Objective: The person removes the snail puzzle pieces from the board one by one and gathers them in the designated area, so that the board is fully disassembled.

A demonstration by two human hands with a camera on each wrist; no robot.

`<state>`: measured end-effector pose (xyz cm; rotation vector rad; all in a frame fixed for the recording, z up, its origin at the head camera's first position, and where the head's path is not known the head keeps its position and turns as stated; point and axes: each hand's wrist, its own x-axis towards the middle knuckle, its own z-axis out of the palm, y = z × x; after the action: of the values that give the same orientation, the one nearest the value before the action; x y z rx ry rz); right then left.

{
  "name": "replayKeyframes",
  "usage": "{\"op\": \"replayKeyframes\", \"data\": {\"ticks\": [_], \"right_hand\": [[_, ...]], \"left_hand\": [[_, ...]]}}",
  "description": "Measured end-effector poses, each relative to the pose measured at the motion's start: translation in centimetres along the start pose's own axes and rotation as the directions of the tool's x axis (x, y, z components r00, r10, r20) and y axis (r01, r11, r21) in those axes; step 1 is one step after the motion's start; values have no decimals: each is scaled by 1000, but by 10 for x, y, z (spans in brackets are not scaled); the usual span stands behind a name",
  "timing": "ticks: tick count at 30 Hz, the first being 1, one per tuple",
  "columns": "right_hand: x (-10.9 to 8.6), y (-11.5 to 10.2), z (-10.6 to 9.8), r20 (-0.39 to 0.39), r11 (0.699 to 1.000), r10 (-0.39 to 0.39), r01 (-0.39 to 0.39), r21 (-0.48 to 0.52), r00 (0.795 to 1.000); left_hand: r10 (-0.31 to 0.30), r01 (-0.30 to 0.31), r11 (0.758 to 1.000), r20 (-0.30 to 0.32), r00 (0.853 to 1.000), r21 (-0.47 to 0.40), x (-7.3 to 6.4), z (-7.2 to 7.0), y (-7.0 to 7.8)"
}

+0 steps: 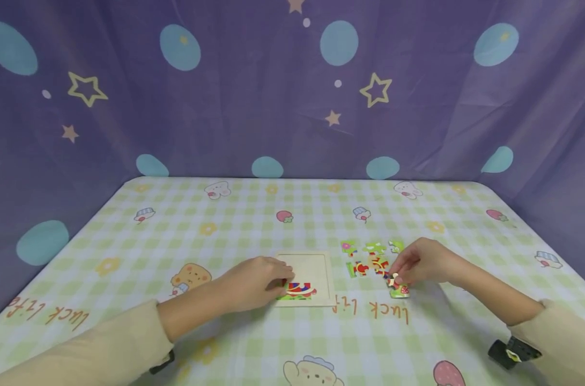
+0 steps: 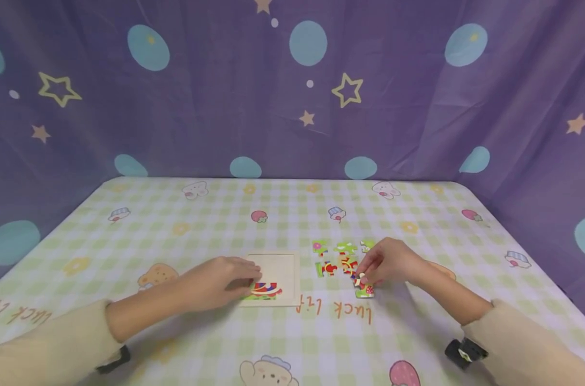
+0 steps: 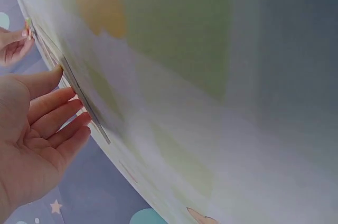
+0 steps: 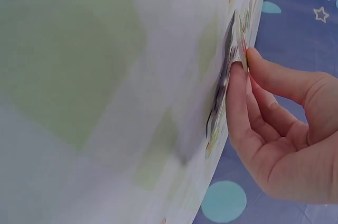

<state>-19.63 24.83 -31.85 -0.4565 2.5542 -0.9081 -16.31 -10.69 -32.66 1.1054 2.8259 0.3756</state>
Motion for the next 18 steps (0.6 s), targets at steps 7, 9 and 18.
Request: {"op": "replayKeyframes", "data": {"ticks": [7,9,18], "right_hand": [[-9,8,-4,-85,994,22,-31,-105,996],[-11,10,-4,-98,988,15,-30,-150,995],[-13,12,-8,-137,972,-37,4,-237,990]], "left_hand": [[18,-18,1000,-14,1000,6,-7,-1,-1],[14,-14,1000,-7,1000,1,-9,-1,-1],[-14,15,1000,8,1000,-27,-13,0,1]]}}
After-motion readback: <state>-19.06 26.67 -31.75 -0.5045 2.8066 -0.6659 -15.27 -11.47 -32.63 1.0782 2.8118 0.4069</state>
